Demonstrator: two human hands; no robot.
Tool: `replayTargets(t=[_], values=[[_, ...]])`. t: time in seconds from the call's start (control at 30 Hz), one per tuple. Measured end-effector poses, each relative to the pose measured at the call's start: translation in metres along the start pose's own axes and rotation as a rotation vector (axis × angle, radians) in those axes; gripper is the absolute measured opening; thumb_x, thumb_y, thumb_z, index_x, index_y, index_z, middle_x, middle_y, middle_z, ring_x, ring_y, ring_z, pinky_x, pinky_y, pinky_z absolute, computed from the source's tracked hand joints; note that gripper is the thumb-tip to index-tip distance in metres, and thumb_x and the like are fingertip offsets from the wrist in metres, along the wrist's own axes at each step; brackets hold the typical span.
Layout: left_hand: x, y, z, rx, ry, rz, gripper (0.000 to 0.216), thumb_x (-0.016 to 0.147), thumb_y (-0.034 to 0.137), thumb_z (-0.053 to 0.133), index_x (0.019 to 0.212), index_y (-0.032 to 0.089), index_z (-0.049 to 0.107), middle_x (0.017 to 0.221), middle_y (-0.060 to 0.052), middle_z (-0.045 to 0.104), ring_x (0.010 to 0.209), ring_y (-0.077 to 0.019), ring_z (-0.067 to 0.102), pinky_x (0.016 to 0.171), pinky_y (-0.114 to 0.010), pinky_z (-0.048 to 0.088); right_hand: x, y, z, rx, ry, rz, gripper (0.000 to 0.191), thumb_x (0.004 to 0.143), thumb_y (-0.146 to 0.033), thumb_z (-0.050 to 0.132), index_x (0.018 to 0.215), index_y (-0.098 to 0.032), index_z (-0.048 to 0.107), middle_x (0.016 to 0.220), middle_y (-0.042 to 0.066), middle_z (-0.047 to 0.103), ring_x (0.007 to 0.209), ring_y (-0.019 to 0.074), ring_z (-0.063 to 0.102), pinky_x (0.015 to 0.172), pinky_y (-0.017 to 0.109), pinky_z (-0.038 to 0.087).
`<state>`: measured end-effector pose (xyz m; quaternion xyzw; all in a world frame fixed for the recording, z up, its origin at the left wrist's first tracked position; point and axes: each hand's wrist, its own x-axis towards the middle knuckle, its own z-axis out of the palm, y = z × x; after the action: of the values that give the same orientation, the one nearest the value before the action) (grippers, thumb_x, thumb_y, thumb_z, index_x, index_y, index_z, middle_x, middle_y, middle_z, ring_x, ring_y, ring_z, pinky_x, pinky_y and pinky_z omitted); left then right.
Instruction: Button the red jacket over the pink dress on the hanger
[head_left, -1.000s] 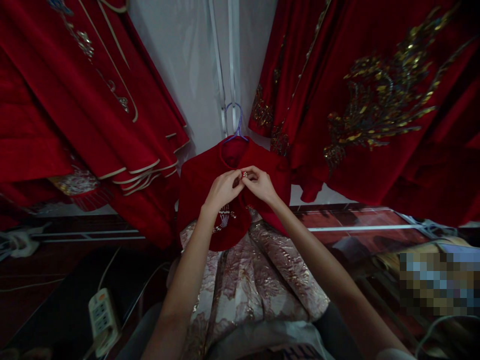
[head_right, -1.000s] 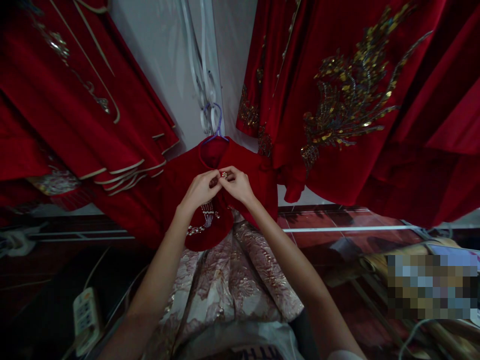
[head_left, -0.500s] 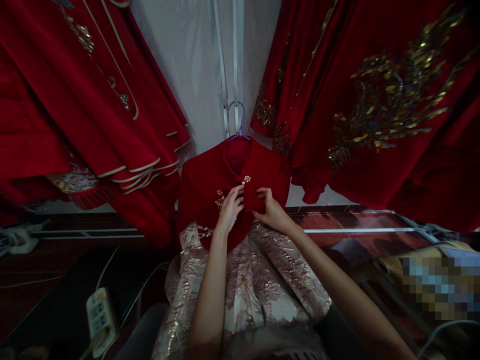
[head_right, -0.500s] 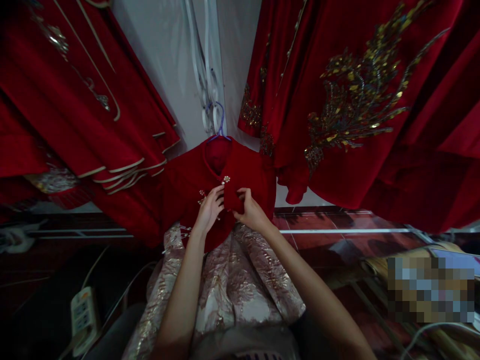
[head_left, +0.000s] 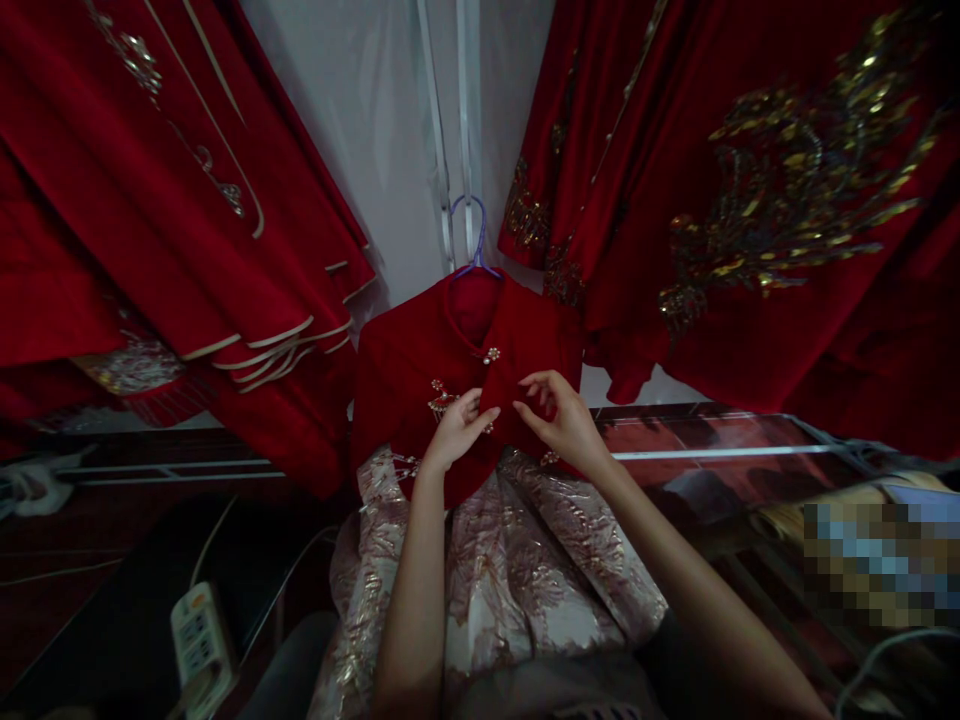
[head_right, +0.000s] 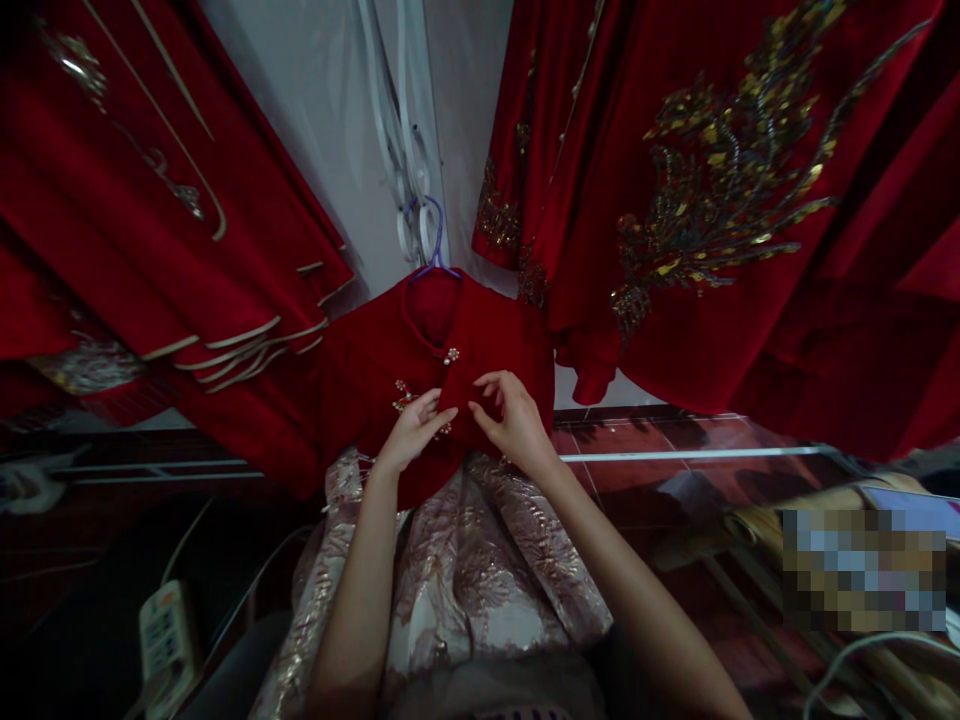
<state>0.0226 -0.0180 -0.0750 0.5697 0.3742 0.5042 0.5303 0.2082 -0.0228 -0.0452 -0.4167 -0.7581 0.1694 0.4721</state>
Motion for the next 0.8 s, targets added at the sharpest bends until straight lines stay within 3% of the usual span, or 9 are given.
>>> replayTargets(t=[0.07, 0.13, 0.23, 0.37, 0.57, 0.67, 0.8], values=[[-0.001, 0.002, -0.010, 0.033, 0.065, -0.019, 0.036, 0.076, 0.037, 0.065, 0.104, 0.017, 0.059, 0.100, -0.007, 0.066, 0.089, -0.0150, 0.063, 0.079, -0.028, 0.053, -0.003, -0.009, 0.011, 0.051, -0.045, 0.026, 0.018, 0.084, -0.032, 0.057, 0.098, -0.021, 0.057, 0.082, 0.003, 0.058, 0.066, 0.0127, 0.054, 0.059, 0.026, 0.046], [-0.004, 0.004, -0.019, 0.038, 0.091, -0.061, 0.036, 0.077, 0.038, 0.063, 0.107, 0.018, 0.059, 0.096, -0.005, 0.064, 0.084, -0.0139, 0.063, 0.073, -0.027, 0.054, -0.006, -0.013, 0.025, 0.098, -0.091, 0.048, 0.024, 0.082, -0.035, 0.060, 0.101, -0.021, 0.057, 0.086, 0.004, 0.058, 0.070, 0.0130, 0.055, 0.056, 0.024, 0.046], [-0.010, 0.007, -0.030, -0.011, 0.039, -0.097, 0.036, 0.078, 0.036, 0.063, 0.109, 0.017, 0.059, 0.087, -0.003, 0.062, 0.078, -0.0125, 0.064, 0.073, -0.026, 0.055, -0.007, -0.013, 0.050, 0.123, -0.076, 0.068, 0.036, 0.075, -0.036, 0.067, 0.103, -0.020, 0.053, 0.096, 0.006, 0.056, 0.080, 0.0148, 0.056, 0.061, 0.025, 0.048], [-0.014, 0.008, -0.040, -0.051, 0.043, -0.103, 0.032, 0.078, 0.035, 0.064, 0.103, 0.016, 0.060, 0.088, -0.004, 0.063, 0.078, -0.0130, 0.066, 0.076, -0.027, 0.055, 0.000, -0.009, 0.071, 0.200, -0.065, 0.115, 0.027, 0.074, -0.027, 0.065, 0.096, -0.019, 0.050, 0.087, 0.002, 0.056, 0.078, 0.0133, 0.055, 0.063, 0.024, 0.047], [-0.012, -0.001, -0.067, 0.193, 0.373, 0.036, 0.032, 0.074, 0.038, 0.065, 0.095, 0.015, 0.061, 0.092, -0.007, 0.065, 0.076, -0.0157, 0.066, 0.065, -0.027, 0.055, 0.002, 0.003, 0.064, 0.119, -0.085, 0.208, 0.021, 0.073, -0.021, 0.060, 0.090, -0.021, 0.048, 0.069, -0.005, 0.052, 0.058, 0.0097, 0.050, 0.057, 0.022, 0.040], [-0.012, -0.007, -0.074, 0.314, 0.343, 0.056, 0.029, 0.076, 0.036, 0.064, 0.098, 0.016, 0.062, 0.100, -0.009, 0.066, 0.085, -0.0167, 0.065, 0.072, -0.030, 0.055, -0.003, 0.007, 0.056, 0.132, -0.160, 0.202, 0.021, 0.073, -0.023, 0.060, 0.089, -0.021, 0.046, 0.067, -0.006, 0.051, 0.054, 0.0085, 0.048, 0.055, 0.021, 0.038], [-0.008, -0.009, -0.066, 0.352, 0.322, 0.095, 0.030, 0.077, 0.032, 0.062, 0.103, 0.018, 0.062, 0.105, -0.009, 0.066, 0.089, -0.0168, 0.065, 0.077, -0.031, 0.053, -0.007, 0.008, 0.052, 0.302, -0.212, 0.166, 0.032, 0.069, -0.030, 0.069, 0.091, -0.020, 0.047, 0.080, -0.003, 0.054, 0.063, 0.0081, 0.050, 0.059, 0.021, 0.043]])
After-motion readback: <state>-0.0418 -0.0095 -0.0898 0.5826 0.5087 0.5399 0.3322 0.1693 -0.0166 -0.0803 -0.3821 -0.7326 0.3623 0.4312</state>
